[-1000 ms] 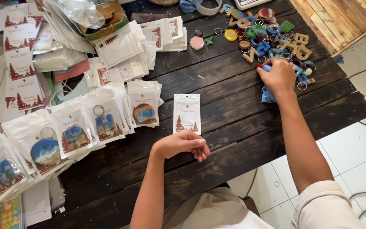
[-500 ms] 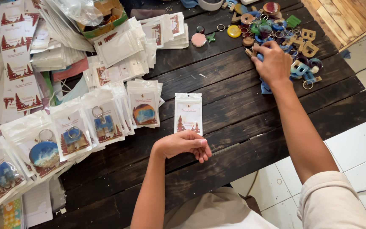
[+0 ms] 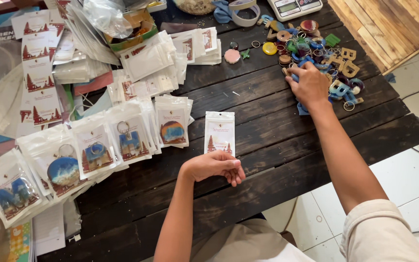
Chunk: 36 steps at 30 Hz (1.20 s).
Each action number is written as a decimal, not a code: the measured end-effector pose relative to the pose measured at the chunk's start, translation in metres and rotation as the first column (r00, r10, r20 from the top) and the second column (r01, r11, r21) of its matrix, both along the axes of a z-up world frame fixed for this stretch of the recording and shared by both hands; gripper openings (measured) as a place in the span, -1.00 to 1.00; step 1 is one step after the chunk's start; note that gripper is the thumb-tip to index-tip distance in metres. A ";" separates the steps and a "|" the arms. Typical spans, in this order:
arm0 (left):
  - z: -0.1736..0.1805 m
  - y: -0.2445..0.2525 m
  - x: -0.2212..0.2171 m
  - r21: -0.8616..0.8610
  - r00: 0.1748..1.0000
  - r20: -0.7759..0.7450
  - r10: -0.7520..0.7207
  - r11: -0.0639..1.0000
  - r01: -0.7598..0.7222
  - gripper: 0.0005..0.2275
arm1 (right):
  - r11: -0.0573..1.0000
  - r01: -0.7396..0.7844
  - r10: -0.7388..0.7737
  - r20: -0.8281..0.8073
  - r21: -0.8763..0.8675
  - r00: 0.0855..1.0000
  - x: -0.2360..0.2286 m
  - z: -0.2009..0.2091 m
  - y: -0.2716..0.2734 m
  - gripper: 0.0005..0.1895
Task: The person wipes small keychain charms with a blue cloth, then inserts each into a small plastic bag with a printed card. The person seals the bags and places them in a growing stack on the table.
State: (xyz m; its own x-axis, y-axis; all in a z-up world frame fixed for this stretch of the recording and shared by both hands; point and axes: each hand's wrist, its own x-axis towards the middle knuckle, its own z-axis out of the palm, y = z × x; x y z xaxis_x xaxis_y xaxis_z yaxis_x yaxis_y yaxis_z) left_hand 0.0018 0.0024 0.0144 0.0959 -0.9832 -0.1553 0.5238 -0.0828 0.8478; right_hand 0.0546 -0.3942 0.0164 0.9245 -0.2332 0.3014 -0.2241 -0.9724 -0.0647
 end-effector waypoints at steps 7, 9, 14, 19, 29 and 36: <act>-0.001 0.000 -0.001 -0.026 1.000 0.005 0.026 0.999 -0.026 -0.69 | 0.998 -0.043 0.044 0.018 -0.046 0.999 0.004 -0.008 -0.003 -0.76; -0.003 0.000 -0.001 -0.027 1.000 0.002 0.018 0.999 -0.018 -0.69 | 0.997 -0.056 0.052 0.075 0.051 0.996 0.007 -0.012 -0.006 -0.75; -0.009 -0.002 -0.001 -0.044 1.000 0.006 0.029 0.999 -0.029 -0.69 | 0.874 -0.067 -0.049 0.225 0.482 0.973 0.014 -0.015 -0.007 -0.76; 0.001 -0.003 -0.007 -0.105 0.993 0.040 0.110 0.989 -0.105 -0.74 | 0.630 -0.065 0.032 0.057 0.774 0.998 -0.054 0.099 0.115 -0.71; -0.009 -0.023 -0.016 -0.159 0.419 0.360 0.833 0.498 -0.853 -0.74 | 0.455 -0.168 0.466 -0.073 0.874 0.882 -0.052 0.066 0.184 -0.80; -0.005 -0.027 -0.011 -0.276 0.245 0.335 0.910 0.343 -0.898 -0.75 | -0.051 -0.060 -0.028 0.058 0.997 0.998 -0.049 -0.013 0.207 -0.72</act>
State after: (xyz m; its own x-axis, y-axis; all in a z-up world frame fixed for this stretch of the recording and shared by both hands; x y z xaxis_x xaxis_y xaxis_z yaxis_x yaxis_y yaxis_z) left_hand -0.0087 -0.0246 0.0093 0.9631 -0.2137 0.1634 -0.1076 0.2505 0.9621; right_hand 0.0052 -0.1870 0.0033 0.9291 -0.3146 -0.1946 -0.1641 0.1207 -0.9790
